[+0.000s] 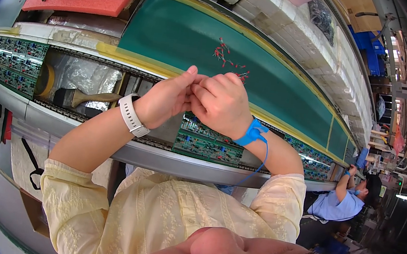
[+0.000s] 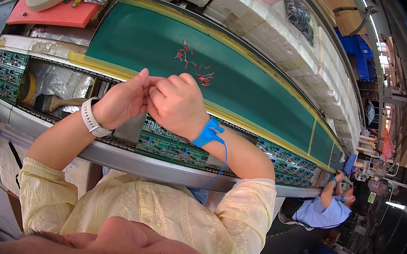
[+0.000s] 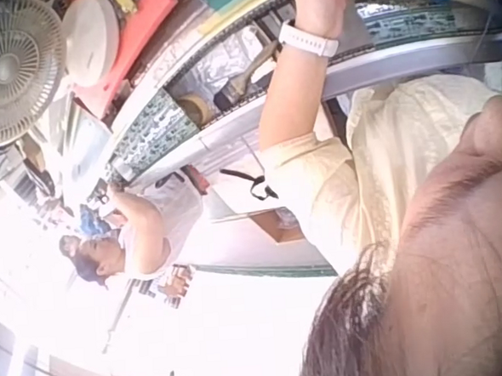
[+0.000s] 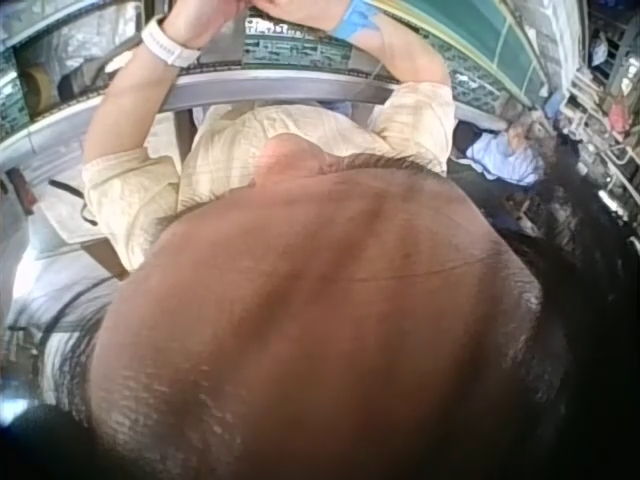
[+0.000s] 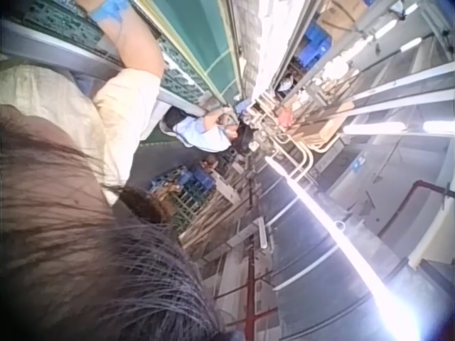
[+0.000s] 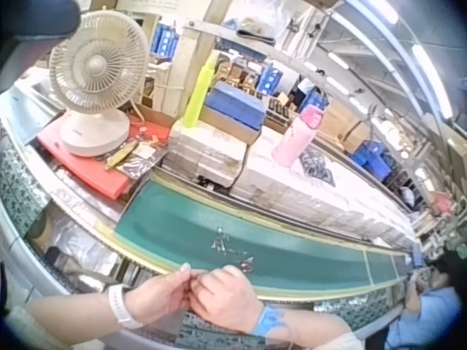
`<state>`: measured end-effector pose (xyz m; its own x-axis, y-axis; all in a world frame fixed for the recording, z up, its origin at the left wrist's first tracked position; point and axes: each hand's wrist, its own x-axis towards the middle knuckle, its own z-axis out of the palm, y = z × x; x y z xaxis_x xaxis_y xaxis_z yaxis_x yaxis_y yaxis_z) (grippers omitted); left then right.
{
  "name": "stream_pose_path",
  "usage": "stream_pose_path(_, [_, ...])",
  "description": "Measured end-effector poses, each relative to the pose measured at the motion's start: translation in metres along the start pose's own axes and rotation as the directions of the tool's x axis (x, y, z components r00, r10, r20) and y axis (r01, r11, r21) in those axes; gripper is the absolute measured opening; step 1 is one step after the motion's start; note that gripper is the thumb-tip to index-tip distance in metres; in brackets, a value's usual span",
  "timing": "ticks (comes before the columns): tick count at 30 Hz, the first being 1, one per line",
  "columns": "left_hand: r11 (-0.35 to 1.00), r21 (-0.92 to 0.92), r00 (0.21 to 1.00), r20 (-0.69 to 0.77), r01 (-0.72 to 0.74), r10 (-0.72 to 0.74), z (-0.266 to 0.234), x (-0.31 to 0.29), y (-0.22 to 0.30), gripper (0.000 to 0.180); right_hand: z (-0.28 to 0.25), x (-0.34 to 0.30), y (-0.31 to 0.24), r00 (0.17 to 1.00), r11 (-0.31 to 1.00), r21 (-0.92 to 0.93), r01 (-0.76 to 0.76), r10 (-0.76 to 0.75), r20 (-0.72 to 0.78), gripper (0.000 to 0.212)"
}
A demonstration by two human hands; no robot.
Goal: The person manually inserts and assembles small electronic components onto a printed circuit board on an assembly line by hand.
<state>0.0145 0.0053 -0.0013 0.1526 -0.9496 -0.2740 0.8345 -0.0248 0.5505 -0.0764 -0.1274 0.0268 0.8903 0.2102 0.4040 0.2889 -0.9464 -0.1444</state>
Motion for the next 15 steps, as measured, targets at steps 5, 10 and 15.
stream_pose_path(5, [1.000, -0.001, 0.999, -0.033, 0.024, -0.024, -0.006, -0.001, -0.001, 0.039, -0.001, -0.005, 0.007, 0.988, 0.959, 0.248, -0.140, 0.152, -0.030, 0.009])
stream_pose_path(10, [0.969, 0.234, 0.988, -0.148, 0.083, -0.049, 0.007, -0.002, 0.004, 0.023, -0.008, -0.011, 0.010, 0.961, 0.933, 0.268, -0.239, 0.267, -0.072, 0.007])
stream_pose_path(15, [0.936, 0.322, 0.981, -0.172, 0.139, -0.086, 0.006, -0.002, 0.005, 0.016, -0.014, -0.013, 0.013, 0.963, 0.923, 0.299, -0.244, 0.266, -0.036, 0.008])
